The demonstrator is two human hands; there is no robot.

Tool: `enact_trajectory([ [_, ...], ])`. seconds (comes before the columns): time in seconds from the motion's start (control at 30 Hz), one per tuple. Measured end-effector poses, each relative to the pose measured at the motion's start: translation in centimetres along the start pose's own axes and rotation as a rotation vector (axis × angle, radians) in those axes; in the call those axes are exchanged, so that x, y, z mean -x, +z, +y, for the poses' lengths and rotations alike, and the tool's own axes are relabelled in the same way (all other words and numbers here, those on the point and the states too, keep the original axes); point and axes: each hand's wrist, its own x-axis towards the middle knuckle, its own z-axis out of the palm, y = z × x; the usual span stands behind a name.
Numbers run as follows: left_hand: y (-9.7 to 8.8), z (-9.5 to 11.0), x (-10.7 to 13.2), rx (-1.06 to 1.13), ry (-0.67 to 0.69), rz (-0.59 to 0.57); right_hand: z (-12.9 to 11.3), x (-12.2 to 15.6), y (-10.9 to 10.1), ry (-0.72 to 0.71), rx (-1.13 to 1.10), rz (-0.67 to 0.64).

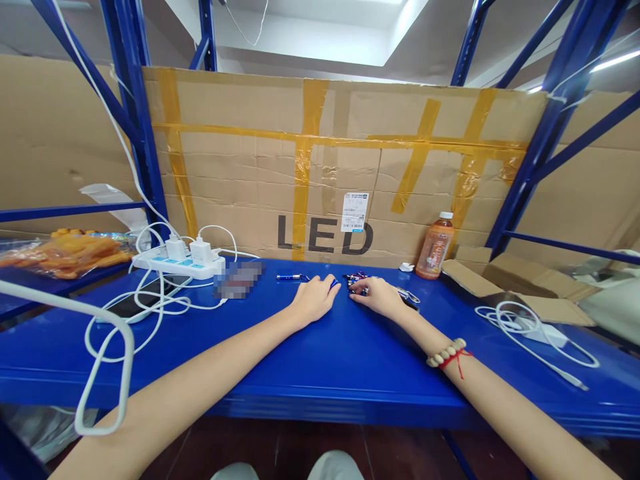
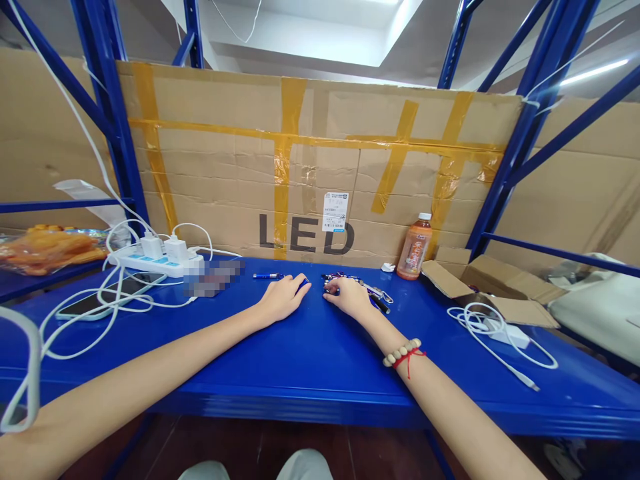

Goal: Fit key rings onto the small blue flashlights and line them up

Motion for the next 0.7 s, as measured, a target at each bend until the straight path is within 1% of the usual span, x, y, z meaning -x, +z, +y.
enact_trajectory([
  [0.2, 0.08, 0.02, -0.05, 0.011, -0.016, -0.008, 0.21, -0.13, 0.13, -0.027, -0.020, -0.016],
  [0.33, 0.11, 0.03, -0.06, 0.020, -0.024, -0.011, 0.64, -0.26, 0.15, -0.012, 0.001, 0.003],
  [0.47, 0.15, -0.01, -0.03, 0.020, -0.027, -0.002, 0.64, -0.22, -0.06, 0.004, 0.003, -0.012],
  [0.7, 0.04, 0.02, -0.03, 0.018, -0.032, -0.013, 0.37, -0.26, 0.12, 0.007, -0.072, -0.005],
])
